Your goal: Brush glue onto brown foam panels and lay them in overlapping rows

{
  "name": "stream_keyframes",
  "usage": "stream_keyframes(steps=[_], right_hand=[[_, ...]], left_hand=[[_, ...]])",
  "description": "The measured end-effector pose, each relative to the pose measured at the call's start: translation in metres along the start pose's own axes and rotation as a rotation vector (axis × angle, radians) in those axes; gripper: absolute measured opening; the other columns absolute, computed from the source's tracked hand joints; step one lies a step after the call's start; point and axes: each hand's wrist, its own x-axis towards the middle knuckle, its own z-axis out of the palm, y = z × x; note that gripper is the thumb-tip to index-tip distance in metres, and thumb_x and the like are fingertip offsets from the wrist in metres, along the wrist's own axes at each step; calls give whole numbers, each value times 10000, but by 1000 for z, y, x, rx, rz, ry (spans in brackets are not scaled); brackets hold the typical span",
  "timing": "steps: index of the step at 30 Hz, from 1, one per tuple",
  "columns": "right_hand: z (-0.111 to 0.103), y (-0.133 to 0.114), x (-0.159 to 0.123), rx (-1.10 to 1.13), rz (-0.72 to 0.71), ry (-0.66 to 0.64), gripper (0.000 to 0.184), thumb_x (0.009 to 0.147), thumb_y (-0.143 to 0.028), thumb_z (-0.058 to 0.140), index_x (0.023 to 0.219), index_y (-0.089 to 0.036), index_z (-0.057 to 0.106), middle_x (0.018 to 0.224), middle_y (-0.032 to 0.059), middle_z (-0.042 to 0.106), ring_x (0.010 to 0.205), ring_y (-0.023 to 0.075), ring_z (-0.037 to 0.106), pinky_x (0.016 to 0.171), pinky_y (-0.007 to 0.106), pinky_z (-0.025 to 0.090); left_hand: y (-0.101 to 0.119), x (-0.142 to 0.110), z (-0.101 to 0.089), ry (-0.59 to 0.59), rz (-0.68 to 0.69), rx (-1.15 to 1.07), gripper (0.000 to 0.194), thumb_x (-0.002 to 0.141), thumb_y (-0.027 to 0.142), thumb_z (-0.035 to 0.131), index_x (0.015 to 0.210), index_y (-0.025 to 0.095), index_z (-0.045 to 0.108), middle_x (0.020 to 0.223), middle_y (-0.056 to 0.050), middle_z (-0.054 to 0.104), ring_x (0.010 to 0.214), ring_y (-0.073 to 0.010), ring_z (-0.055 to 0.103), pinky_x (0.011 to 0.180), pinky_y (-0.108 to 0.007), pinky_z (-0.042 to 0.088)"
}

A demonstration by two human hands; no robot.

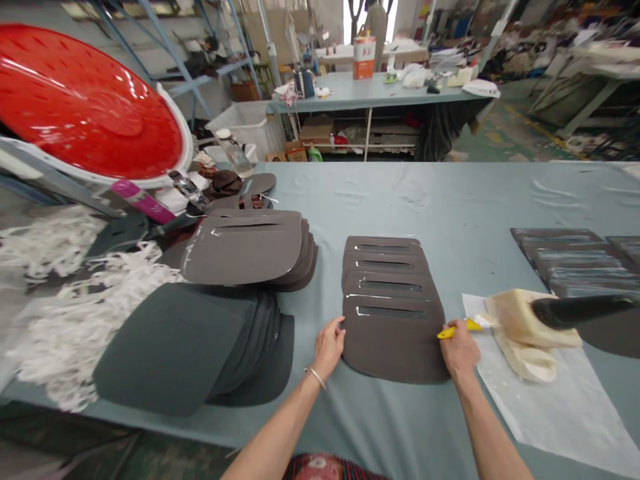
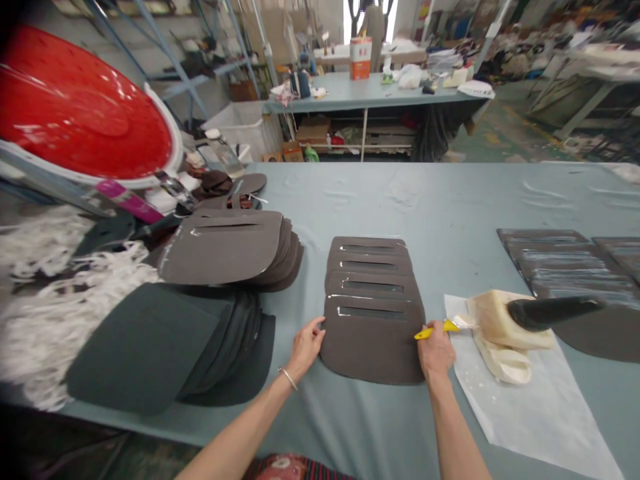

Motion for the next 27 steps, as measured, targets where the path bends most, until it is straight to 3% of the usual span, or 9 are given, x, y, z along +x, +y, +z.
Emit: stream_keyframes(steps=[10,27], right_hand=[[7,3,1,-10,-1,16,237,907,-373,434,1042,-210,540,833,57,595,689,176,566,563,257,277],[-5,0,-4,25,-10,14,166,916,-283,431,1014,-190,529,823,39,575,657,129,542,542,252,230]], left_hand=[[1,1,-2,2,5,-2,374,811,237,484,1171,198,580,773,-16,622,704,-141,563,716,-268,423],[-3,4,2,7,-35,-36,360,794,326,522,1125,207,597,683,9,612,658,-157,575,660,-260,408]])
